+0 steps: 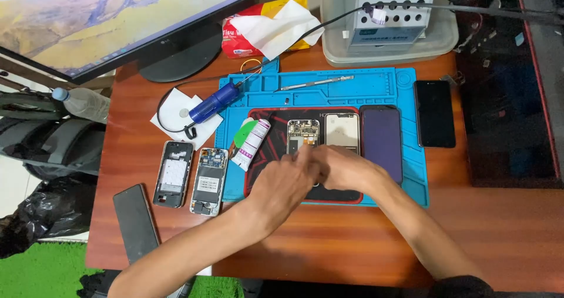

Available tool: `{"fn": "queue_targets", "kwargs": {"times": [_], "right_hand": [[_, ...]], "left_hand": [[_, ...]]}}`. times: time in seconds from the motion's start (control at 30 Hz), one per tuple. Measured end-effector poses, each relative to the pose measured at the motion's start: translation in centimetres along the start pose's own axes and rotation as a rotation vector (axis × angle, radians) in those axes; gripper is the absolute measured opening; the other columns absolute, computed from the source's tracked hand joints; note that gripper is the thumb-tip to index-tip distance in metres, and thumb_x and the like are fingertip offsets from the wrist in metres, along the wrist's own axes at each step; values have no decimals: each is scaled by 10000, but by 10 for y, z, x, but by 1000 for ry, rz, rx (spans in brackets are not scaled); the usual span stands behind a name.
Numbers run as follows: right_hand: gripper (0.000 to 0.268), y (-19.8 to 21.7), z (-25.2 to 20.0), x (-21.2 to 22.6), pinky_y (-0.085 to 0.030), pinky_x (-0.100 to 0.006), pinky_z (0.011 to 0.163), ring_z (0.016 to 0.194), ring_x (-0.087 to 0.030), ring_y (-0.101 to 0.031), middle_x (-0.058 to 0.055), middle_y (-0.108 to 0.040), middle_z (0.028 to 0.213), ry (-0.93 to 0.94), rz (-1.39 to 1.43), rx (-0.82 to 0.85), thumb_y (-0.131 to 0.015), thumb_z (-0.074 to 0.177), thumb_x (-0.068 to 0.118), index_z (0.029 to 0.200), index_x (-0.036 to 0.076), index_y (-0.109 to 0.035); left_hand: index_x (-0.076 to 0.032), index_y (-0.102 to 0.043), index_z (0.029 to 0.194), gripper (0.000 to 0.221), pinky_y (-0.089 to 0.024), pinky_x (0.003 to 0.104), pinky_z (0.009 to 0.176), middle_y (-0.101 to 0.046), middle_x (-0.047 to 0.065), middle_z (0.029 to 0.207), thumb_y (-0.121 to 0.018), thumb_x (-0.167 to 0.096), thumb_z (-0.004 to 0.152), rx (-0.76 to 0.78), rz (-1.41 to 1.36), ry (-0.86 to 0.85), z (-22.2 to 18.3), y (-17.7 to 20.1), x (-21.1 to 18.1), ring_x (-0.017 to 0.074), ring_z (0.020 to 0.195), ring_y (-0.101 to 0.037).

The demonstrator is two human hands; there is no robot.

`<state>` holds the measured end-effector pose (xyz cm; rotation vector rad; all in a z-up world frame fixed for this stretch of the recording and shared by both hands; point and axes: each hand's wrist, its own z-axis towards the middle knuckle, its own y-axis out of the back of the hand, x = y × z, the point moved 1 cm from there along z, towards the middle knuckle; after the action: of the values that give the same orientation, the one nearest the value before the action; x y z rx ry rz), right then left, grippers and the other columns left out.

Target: Repairing a mobile phone by screwing and unscrewing internal components on a technician's workbench.

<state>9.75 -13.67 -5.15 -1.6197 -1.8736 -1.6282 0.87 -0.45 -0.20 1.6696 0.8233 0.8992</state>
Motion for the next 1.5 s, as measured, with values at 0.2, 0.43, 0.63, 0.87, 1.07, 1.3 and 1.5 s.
{"fn": "queue_targets", "kwargs": {"times": [0.2,0.43,0.63,0.87,1.07,1.3,1.5], "right_hand": [[183,4,-29,35,-634,-453,754,891,-392,-770,-168,-715,1200,70,-159,-42,-771,908,203,1005,62,-706],[273,-22,-36,7,-643,-496,750,945,-426,-756,-208,-656,1273,118,-213,-178,-764,900,150,1131,17,-705],[175,-36,-38,-4,-603,-461,583,766,-393,-745,-128,-700,1037,229,-200,-370,-770,895,189,974,42,-719],[149,-47,-35,-18,-586,-404,541,680,-333,-731,-81,-692,970,281,-186,-486,-771,899,222,914,81,-726],[103,-49,-36,-21,-588,-387,525,651,-327,-736,-39,-697,973,302,-167,-519,-775,888,200,920,114,-729],[111,-58,-33,-28,-583,-407,510,613,-345,-724,-30,-688,954,302,-229,-568,-778,869,212,857,131,-703],[106,-58,-32,-29,-586,-398,526,560,-318,-710,-23,-691,967,308,-187,-578,-756,901,196,843,124,-704]], "left_hand": [[-42,-730,930,169,-503,371,411,-547,120,973,-585,-16,845,-151,41,26,6,-38,0,250,602,-650],[-64,-749,861,151,-494,362,415,-589,105,917,-609,-16,830,-167,42,14,7,-32,-1,243,619,-673],[-55,-760,918,150,-510,332,438,-569,117,935,-621,-52,862,-156,77,75,11,-49,-4,225,618,-669],[-51,-749,907,158,-504,351,442,-571,126,922,-594,-23,889,-119,15,15,14,-47,-3,254,591,-676],[-57,-752,889,150,-513,361,439,-582,115,926,-603,-39,874,-112,18,18,16,-41,0,249,601,-681],[-45,-756,908,183,-511,385,437,-564,126,913,-578,-10,879,-112,-69,-33,13,-28,1,280,583,-671],[-145,-739,766,195,-498,382,426,-574,53,827,-596,-52,860,-98,-105,-31,16,-42,3,229,544,-654]]}}
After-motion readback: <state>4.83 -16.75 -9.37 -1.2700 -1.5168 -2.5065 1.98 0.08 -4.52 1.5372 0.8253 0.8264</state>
